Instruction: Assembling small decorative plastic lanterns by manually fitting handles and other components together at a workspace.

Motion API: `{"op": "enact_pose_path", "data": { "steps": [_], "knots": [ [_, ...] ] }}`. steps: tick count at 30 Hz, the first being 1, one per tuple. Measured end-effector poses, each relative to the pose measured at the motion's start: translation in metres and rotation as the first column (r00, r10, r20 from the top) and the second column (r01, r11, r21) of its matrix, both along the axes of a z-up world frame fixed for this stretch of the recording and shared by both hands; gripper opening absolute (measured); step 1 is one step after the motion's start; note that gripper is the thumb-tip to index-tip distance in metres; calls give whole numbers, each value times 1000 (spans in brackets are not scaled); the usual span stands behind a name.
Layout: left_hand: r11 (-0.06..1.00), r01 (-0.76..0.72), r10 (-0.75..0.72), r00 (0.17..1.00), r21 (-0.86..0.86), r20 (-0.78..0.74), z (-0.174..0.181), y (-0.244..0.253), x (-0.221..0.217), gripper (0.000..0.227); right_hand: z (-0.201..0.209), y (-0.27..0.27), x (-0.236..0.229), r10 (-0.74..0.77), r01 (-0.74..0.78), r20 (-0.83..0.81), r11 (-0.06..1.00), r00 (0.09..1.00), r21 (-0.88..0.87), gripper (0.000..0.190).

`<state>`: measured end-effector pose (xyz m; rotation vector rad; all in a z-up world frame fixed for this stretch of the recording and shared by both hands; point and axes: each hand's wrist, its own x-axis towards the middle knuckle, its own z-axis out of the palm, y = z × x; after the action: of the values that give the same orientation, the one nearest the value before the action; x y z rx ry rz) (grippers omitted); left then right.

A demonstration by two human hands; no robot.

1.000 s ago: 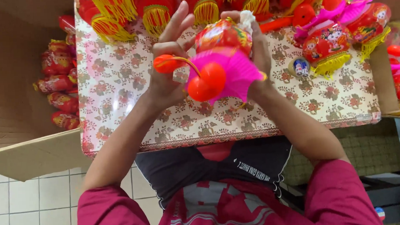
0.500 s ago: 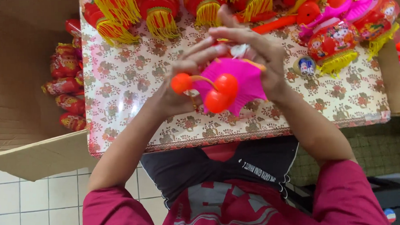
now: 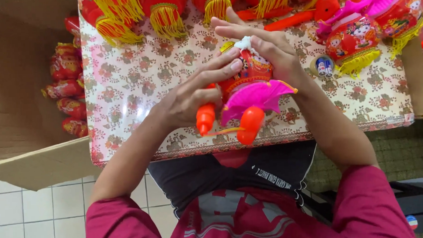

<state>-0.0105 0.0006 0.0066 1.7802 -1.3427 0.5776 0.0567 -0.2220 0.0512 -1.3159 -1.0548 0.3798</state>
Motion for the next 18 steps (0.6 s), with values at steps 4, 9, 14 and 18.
{"op": "enact_pose_path", "data": {
  "steps": [4,9,14,18],
  "knots": [
    [1000,6,-6,997,-1,-83,16,3,-6,15,6,-6,7,50,-59,237,998,970,33,55],
    [994,8,-6,1000,105,-21,-2,-4,-3,24,6,-9,12,130,-107,110,976,985,-191,52],
    [989,36,-73,963,-147,-260,-15,-2,10,47,-10,-8,36,83,-67,98,984,992,-165,43],
    [900,-152,45,964,-408,-261,-7,7,19,43,-26,-9,47,-128,215,496,969,859,-122,16]
  ]
}}
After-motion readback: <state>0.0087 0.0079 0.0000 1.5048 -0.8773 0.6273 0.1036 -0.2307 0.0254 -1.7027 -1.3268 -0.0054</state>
